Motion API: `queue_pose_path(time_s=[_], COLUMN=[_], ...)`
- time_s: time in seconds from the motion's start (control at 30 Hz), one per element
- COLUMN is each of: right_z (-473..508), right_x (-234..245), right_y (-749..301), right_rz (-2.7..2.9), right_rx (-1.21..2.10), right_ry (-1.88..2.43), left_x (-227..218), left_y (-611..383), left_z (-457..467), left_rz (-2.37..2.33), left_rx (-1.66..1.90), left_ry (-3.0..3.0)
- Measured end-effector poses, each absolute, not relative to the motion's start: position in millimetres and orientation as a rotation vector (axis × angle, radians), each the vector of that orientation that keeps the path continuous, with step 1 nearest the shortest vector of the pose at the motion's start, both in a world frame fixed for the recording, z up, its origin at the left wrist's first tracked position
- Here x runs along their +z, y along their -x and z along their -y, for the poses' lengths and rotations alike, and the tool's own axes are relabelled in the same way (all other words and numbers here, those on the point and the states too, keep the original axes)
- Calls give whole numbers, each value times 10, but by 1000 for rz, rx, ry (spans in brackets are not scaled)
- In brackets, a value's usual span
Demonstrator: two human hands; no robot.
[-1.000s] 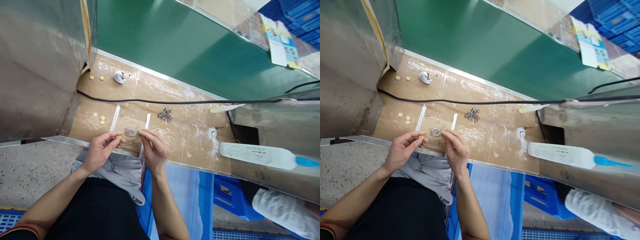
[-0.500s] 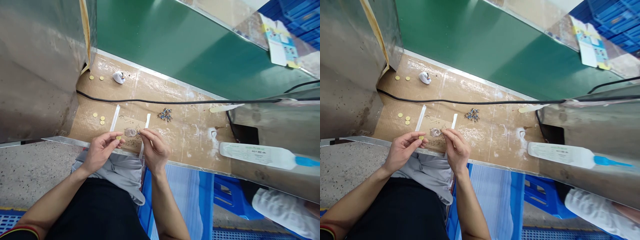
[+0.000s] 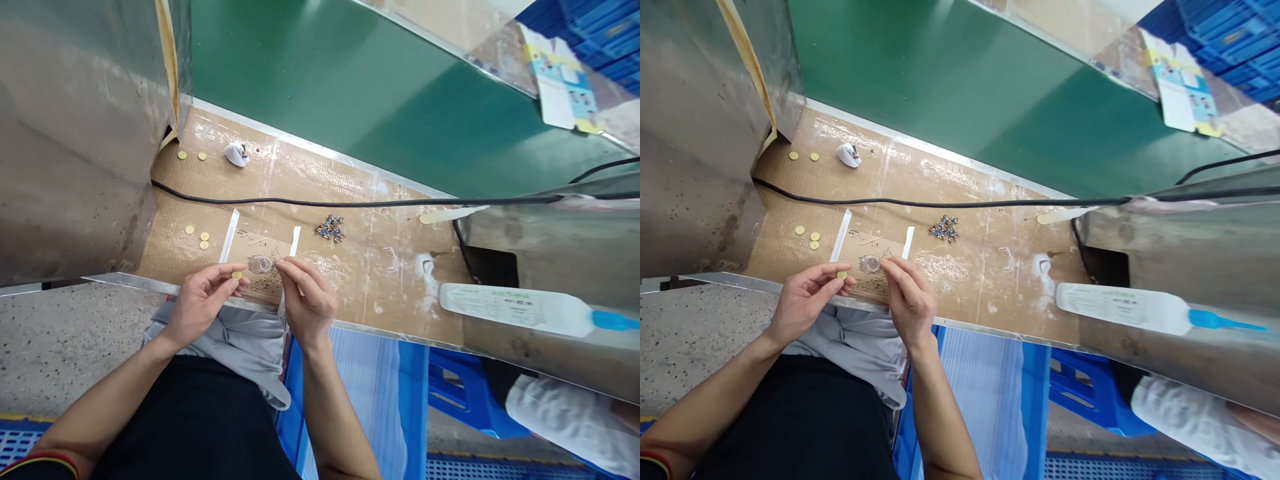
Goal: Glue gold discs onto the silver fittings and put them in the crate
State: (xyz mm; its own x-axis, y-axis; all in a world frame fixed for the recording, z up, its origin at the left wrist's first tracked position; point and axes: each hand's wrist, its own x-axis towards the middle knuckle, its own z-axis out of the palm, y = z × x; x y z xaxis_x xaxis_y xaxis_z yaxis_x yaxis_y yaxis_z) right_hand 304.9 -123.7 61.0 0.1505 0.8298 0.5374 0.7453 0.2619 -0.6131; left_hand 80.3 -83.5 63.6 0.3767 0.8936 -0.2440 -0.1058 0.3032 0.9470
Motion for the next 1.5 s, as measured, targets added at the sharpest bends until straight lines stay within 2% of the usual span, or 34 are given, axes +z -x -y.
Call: queue_pose_path(time_s=[0.53, 1.07, 1.27, 1.5], right_z=[1232, 1278, 1492, 1504], right_x=[656, 626, 717, 740], right_y=[-3043, -3032, -2784, -2675], right_rz=[1536, 1410, 1270, 1339], right_rx=[244, 78, 278, 327], right_ry=[1554, 1524, 1484, 1368], left_x=[646, 633, 716, 840], left_y=[-803, -835, -917, -911], left_z=[830, 875, 955, 974], left_rz=[-948, -954, -957, -1001], left_rx=[799, 795, 785, 756], left_ry=[-1035, -1020, -1062, -1283])
